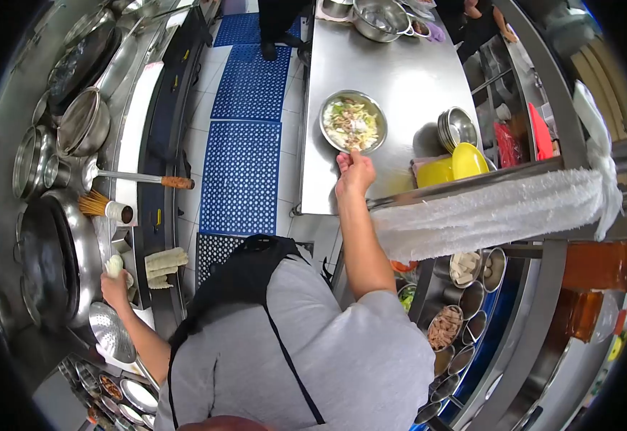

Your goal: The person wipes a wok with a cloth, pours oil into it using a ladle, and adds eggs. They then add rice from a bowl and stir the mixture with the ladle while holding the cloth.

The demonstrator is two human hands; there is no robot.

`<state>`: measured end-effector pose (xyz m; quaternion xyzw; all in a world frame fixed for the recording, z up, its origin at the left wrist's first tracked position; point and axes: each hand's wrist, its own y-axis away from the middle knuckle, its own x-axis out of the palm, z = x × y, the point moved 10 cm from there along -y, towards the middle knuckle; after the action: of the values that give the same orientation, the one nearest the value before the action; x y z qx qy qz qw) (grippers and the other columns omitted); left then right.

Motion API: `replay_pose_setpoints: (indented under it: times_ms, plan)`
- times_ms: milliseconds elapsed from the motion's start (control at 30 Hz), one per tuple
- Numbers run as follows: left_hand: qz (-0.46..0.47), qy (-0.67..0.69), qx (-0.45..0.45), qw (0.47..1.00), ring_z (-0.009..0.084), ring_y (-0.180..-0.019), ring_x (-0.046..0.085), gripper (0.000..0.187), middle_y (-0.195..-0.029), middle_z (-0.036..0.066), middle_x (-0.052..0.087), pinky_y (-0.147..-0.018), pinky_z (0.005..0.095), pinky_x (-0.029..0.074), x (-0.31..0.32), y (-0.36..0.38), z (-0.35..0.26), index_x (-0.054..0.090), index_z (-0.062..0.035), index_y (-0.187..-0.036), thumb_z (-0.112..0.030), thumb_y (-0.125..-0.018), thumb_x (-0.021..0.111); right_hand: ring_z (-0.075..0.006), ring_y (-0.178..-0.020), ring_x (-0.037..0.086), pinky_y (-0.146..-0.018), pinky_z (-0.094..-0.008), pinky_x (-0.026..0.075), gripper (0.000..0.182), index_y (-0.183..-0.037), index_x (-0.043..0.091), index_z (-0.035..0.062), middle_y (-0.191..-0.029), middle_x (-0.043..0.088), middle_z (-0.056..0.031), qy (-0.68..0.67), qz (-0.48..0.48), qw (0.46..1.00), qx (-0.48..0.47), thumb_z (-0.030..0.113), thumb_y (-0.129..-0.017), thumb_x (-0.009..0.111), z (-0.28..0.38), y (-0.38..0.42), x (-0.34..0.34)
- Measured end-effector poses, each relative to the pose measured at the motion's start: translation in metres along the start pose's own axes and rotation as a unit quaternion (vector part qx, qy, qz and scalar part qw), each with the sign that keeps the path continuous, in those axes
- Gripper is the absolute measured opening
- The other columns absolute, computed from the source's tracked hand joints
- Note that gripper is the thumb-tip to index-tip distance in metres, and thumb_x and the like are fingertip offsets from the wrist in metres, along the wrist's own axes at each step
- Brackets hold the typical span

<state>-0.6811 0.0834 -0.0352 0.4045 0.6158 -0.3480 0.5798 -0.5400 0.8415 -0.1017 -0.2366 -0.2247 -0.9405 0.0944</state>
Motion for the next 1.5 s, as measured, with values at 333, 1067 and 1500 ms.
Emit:
replay_pose_setpoints:
  times_ms: [333, 1067, 1500]
  plan:
    - [0.053, 0.873, -0.111, 0.472, 0.0259, -0.114, 0.058, 0.045, -0.125, 0.014, 0.059, -0.102, 0.0420, 0.044, 0.031, 0.059, 0.075, 0.054, -0.0003, -0.126, -0.010, -0.084, 0.068, -0.0124, -0.043, 0.045, -0.039, -0.0272, 0.041, 0.017, -0.080, 0.057, 0.0025, -0.059, 0.051, -0.0038, 0.262, 0.365, 0.870, 0.201, -0.003, -0.081, 0.041, -0.125, 0.147, 0.082]
    - [-0.067, 0.882, -0.186, 0.428, 0.0217, -0.081, 0.066, 0.050, -0.096, 0.011, 0.064, -0.070, 0.0336, 0.056, -0.011, 0.130, 0.123, 0.052, -0.0023, -0.119, -0.017, -0.075, 0.071, -0.0087, -0.039, 0.045, -0.031, -0.0252, 0.038, 0.008, -0.100, 0.054, 0.0061, -0.058, 0.048, 0.0002, 0.533, 0.679, 0.468, 0.190, 0.004, -0.091, 0.054, -0.341, 0.409, 0.300]
    - [-0.074, 0.830, -0.079, 0.547, 0.0167, -0.097, 0.060, 0.060, -0.109, 0.011, 0.061, -0.085, 0.0295, 0.050, -0.070, -0.046, -0.027, 0.044, 0.0012, -0.130, -0.027, -0.085, 0.072, -0.0479, -0.080, 0.062, -0.068, -0.0526, 0.050, 0.050, -0.133, 0.035, -0.0009, -0.095, 0.063, -0.0299, 0.396, 0.787, 0.335, -0.334, 0.011, -0.090, 0.056, -0.229, 0.582, 0.326]
